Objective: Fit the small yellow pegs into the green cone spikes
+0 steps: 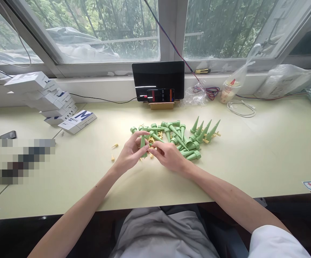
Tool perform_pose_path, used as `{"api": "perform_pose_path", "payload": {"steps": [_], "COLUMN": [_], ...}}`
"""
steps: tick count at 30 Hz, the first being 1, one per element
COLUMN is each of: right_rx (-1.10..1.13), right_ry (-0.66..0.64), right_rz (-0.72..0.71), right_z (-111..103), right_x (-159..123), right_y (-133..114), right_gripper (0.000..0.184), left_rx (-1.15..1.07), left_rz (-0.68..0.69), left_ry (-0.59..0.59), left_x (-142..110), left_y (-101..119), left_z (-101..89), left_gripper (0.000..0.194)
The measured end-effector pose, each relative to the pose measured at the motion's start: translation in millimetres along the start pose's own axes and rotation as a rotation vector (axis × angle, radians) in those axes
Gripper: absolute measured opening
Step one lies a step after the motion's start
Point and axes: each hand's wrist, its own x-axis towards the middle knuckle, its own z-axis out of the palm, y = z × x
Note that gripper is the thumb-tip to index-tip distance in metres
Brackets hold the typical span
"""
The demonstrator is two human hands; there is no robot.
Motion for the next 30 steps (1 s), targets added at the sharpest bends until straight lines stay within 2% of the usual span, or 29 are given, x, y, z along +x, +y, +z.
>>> {"api": "perform_pose_path", "payload": {"steps": [6, 14, 25, 30], "right_rx": [0.085, 0.036, 0.003, -0.024], "right_ry": [-0.001, -0.007, -0.017, -0.026], "right_rz": [-0.002, -0.024, -0.014, -0.03], "right_z": [-0.8, 0.1, 0.8, -0.2], "right_x": [0.7, -0.7, -1.0, -0.2], "right_y": [-4.1, -0.6, 2.0, 1.3], "right_gripper": [0.02, 0.017, 0.024, 0.033], "left_rx": [-0.002, -0.012, 0.003, 0.017], "left_rz": [0.013, 0.003, -0.003, 0.004], "left_ry": [0.002, 0.001, -0.001, -0.018], "left_x": [0.2, 0.4, 0.0, -0.1], "left_y": [0.1, -0.1, 0.1, 0.2], "left_z": [-0.5, -0.9, -0.4, -1.0], "left_gripper": [0.034, 0.035, 0.035, 0.034]}}
